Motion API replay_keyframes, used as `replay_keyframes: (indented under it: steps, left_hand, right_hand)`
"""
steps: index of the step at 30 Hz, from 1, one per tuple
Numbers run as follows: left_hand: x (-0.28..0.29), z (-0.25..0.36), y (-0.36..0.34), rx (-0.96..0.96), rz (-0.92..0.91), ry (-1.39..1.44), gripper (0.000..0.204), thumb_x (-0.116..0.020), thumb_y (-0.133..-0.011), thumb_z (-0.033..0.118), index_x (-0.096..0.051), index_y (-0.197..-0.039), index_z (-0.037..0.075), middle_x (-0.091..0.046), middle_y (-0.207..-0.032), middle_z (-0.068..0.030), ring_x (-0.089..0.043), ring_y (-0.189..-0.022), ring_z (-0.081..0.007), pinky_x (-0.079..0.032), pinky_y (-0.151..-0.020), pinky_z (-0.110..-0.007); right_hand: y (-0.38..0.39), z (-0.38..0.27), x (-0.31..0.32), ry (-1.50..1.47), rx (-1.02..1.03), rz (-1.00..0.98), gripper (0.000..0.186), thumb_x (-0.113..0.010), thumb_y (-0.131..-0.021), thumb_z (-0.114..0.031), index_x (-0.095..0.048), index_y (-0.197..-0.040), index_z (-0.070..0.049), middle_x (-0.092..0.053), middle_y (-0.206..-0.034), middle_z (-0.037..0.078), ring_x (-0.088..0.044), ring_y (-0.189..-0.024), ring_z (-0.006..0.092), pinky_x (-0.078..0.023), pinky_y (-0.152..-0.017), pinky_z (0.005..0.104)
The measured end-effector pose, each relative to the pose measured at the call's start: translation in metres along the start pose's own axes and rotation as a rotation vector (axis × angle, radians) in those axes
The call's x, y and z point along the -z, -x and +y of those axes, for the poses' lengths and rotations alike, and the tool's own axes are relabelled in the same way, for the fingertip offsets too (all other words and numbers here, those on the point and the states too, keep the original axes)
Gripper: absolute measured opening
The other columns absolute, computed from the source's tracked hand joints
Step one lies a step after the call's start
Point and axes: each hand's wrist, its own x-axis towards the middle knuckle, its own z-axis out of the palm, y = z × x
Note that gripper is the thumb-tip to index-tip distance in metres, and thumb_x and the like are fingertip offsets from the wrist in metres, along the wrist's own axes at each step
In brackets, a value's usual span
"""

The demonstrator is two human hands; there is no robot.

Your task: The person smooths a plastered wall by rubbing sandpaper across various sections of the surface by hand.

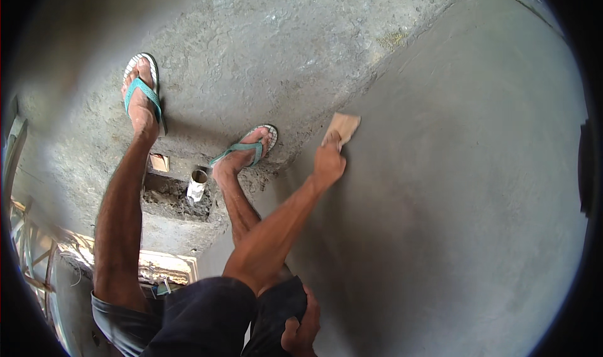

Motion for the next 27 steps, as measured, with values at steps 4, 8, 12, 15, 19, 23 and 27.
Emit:
replay_keyframes:
  steps: [4,8,12,15,19,23,27]
  left_hand:
    - [-0.006,-0.006,-0.013,0.004,0.053,-0.002,0.049,-0.054,-0.079,-0.005,-0.055,-0.129,-0.003,-0.065,-0.108,-0.0337,-0.064,-0.095,-0.0532,-0.053,-0.081,-0.059]
    - [-0.021,0.04,0.116,-0.016,-0.014,0.026,0.072,-0.051,-0.079,-0.009,-0.045,-0.15,-0.001,-0.065,-0.105,-0.0363,-0.065,-0.091,-0.0548,-0.056,-0.083,-0.058]
    - [-0.028,0.039,0.201,-0.186,0.172,0.072,0.076,-0.051,-0.079,-0.012,-0.043,-0.153,0.003,-0.063,-0.109,-0.0383,-0.065,-0.089,-0.0545,-0.055,-0.086,-0.058]
    - [-0.014,-0.017,0.108,0.008,0.066,0.041,0.073,-0.053,-0.08,-0.009,-0.04,-0.151,-0.004,-0.054,-0.136,-0.038,-0.06,-0.11,-0.0563,-0.052,-0.094,-0.058]
    - [0.011,-0.028,-0.001,0.142,-0.131,-0.084,0.057,-0.057,-0.083,-0.002,-0.048,-0.139,-0.006,-0.065,-0.116,-0.034,-0.065,-0.101,-0.0522,-0.054,-0.089,-0.054]
    - [-0.004,-0.033,0.002,0.109,-0.11,-0.14,0.043,-0.055,-0.09,0.004,-0.054,-0.133,0.004,-0.069,-0.1,-0.0314,-0.067,-0.097,-0.052,-0.054,-0.085,-0.056]
    - [0.007,-0.008,0.026,0.111,-0.222,-0.113,0.043,-0.054,-0.094,0.007,-0.054,-0.137,0.01,-0.07,-0.096,-0.0319,-0.066,-0.098,-0.0527,-0.054,-0.085,-0.057]
  right_hand:
    - [0.0,-0.006,0.0,-0.017,-0.03,-0.017,0.071,-0.049,-0.079,-0.016,-0.045,-0.145,0.008,-0.054,-0.138,0.031,-0.054,-0.128,0.0469,-0.043,-0.112,0.0505]
    - [0.006,0.009,0.008,0.008,-0.041,-0.037,0.07,-0.049,-0.08,-0.013,-0.044,-0.145,0.011,-0.054,-0.138,0.031,-0.053,-0.129,0.0457,-0.04,-0.114,0.0482]
    - [0.017,0.009,0.005,0.012,-0.124,-0.078,0.069,-0.048,-0.079,-0.012,-0.044,-0.145,0.01,-0.053,-0.138,0.031,-0.053,-0.13,0.0459,-0.039,-0.114,0.0481]
    - [0.011,-0.011,-0.01,-0.064,-0.085,-0.09,0.07,-0.049,-0.079,-0.014,-0.044,-0.145,0.008,-0.053,-0.139,0.031,-0.053,-0.129,0.0455,-0.041,-0.112,0.0494]
    - [0.017,-0.019,-0.025,-0.048,-0.054,0.007,0.069,-0.051,-0.083,-0.021,-0.043,-0.146,0.007,-0.053,-0.141,0.03,-0.052,-0.127,0.0493,-0.043,-0.11,0.0538]
    - [0.031,-0.039,-0.024,-0.04,-0.141,0.012,0.068,-0.047,-0.089,-0.028,-0.042,-0.148,0.006,-0.053,-0.138,0.03,-0.054,-0.126,0.0468,-0.044,-0.109,0.052]
    - [0.058,-0.045,-0.045,-0.07,-0.226,0.047,0.069,-0.048,-0.091,-0.03,-0.041,-0.149,0.005,-0.052,-0.138,0.029,-0.053,-0.124,0.0467,-0.042,-0.11,0.0535]
